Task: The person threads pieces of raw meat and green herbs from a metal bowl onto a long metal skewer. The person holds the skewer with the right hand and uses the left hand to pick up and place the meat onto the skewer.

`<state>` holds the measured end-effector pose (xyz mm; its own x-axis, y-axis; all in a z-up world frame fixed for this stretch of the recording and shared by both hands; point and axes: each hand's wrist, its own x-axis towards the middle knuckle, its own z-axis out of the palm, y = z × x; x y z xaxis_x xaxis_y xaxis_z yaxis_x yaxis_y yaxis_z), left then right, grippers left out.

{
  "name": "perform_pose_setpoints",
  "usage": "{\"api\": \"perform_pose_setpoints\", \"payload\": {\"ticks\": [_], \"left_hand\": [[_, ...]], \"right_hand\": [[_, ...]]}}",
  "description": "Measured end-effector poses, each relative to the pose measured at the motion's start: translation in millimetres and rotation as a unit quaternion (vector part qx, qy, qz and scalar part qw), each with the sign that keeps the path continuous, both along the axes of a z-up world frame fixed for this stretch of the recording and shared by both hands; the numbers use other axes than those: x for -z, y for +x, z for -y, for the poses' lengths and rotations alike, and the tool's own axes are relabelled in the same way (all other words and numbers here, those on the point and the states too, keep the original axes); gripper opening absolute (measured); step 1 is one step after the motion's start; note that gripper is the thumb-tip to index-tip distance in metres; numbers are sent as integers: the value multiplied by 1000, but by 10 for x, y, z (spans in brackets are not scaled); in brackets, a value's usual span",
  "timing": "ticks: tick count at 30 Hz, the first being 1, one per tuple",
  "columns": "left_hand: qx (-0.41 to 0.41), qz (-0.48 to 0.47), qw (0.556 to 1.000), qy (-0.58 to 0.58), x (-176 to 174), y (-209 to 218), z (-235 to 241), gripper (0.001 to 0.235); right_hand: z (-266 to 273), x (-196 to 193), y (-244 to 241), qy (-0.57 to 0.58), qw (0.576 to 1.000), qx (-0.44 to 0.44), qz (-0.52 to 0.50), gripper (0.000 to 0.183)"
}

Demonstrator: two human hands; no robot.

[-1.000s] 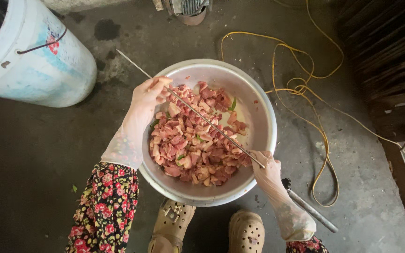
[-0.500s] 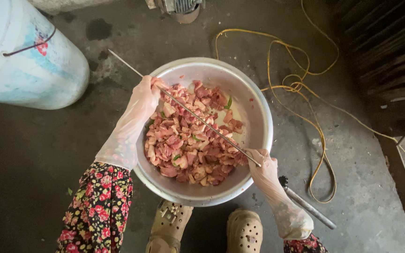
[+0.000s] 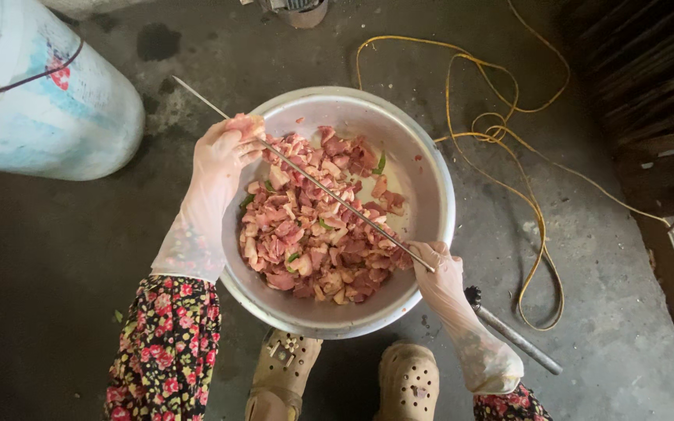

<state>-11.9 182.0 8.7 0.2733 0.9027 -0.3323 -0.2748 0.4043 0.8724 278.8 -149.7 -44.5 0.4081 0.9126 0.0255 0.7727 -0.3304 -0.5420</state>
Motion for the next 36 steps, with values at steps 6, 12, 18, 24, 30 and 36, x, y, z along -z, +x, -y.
{"api": "perform_pose_setpoints", "payload": {"ticks": [6,12,18,24,30,36], "left_hand": [[-27,-74,995,-56,-106,139,12,24],[-22,-124,991,37,-163,193,61,24],[-27,-174,980,95,-151,263,56,14],[-48,-212,953,211,-38,328,215,21],[-51,-366,873,319,-252,373,440,23],[88,-352,924,123,-699,542,853,18]], "right_hand": [[-14,9,-1,-8,1000,6,-17,19],[-9,11,13,-7,1000,0,-6,22],[-7,18,16,-8,1000,-12,6,23],[-44,-43,6,1,1000,2,-20,22],[-32,-151,-55,23,999,3,-34,23],[-64,-202,-75,-28,998,32,-55,20]]}}
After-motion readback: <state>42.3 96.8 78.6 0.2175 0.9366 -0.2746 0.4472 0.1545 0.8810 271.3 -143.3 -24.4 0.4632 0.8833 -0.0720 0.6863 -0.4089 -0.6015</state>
